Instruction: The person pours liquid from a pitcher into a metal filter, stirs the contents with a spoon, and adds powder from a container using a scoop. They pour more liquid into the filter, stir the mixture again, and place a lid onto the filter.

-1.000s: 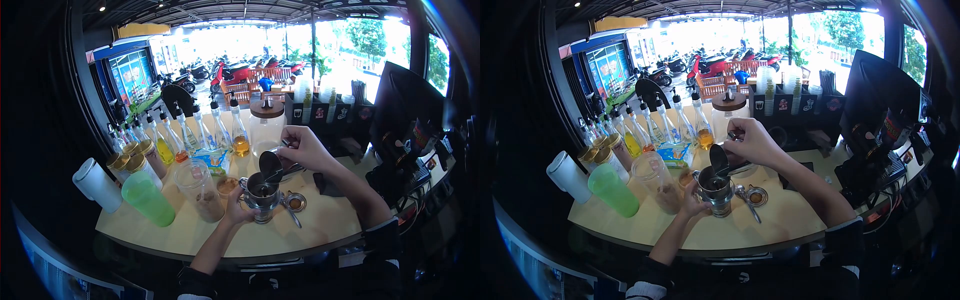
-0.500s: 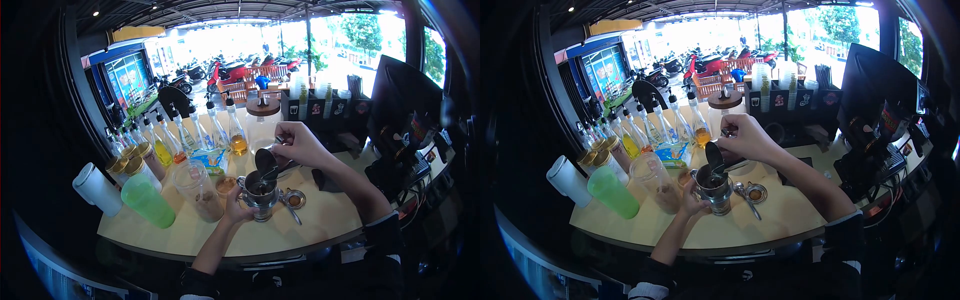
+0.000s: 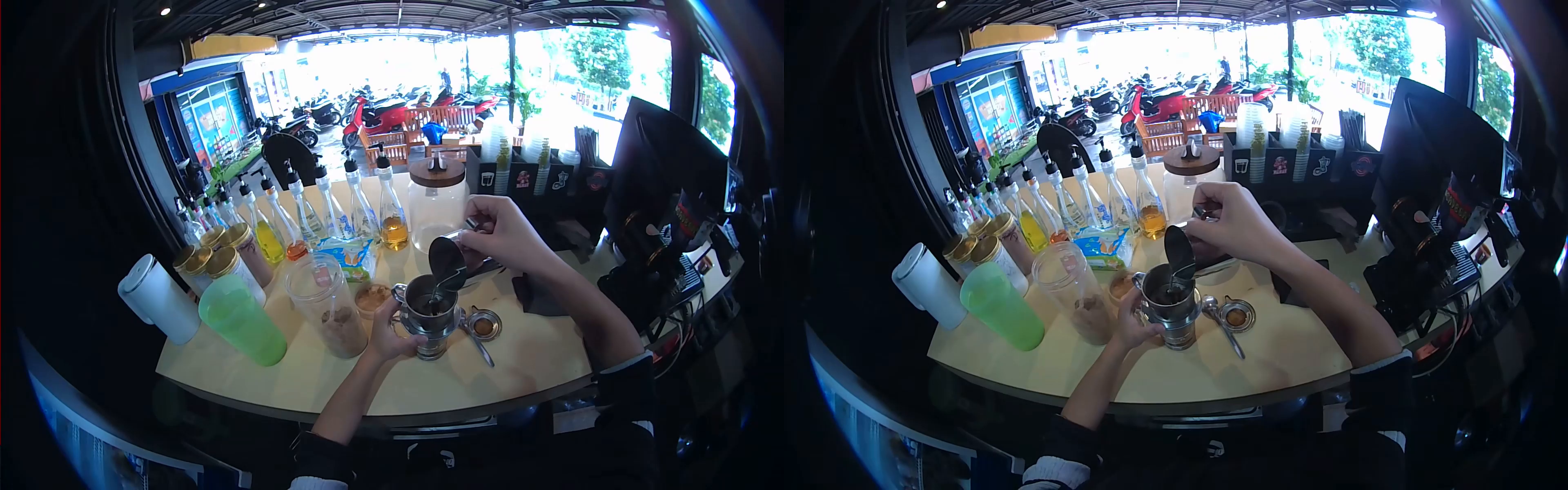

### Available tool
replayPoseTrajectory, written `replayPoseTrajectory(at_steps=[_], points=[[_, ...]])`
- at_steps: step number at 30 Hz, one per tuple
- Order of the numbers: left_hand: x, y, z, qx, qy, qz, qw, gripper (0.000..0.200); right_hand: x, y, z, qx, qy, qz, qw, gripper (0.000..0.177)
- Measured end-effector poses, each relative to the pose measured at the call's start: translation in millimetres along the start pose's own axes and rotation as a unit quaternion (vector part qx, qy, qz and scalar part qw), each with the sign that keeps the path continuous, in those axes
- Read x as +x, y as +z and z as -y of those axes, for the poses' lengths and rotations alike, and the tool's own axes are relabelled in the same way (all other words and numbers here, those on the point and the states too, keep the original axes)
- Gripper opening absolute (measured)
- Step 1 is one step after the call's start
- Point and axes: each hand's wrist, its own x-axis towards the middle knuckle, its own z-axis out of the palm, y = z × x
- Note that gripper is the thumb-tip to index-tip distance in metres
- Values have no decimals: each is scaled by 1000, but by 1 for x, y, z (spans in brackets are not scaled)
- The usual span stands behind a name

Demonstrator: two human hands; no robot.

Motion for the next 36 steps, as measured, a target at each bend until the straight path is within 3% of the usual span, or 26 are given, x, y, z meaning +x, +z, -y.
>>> replayPoseTrajectory(at_steps=[15,20,36], points=[[0,1,0,0,-2,2,1000,84,4,5,1,24,42,-14,999,19],[0,1,-3,2,3,-2,1000,84,13,7,-3,-52,9,2,999,16],[1,1,-2,-1,-2,5,1000,85,6,1,1,-8,9,-21,1000,20]])
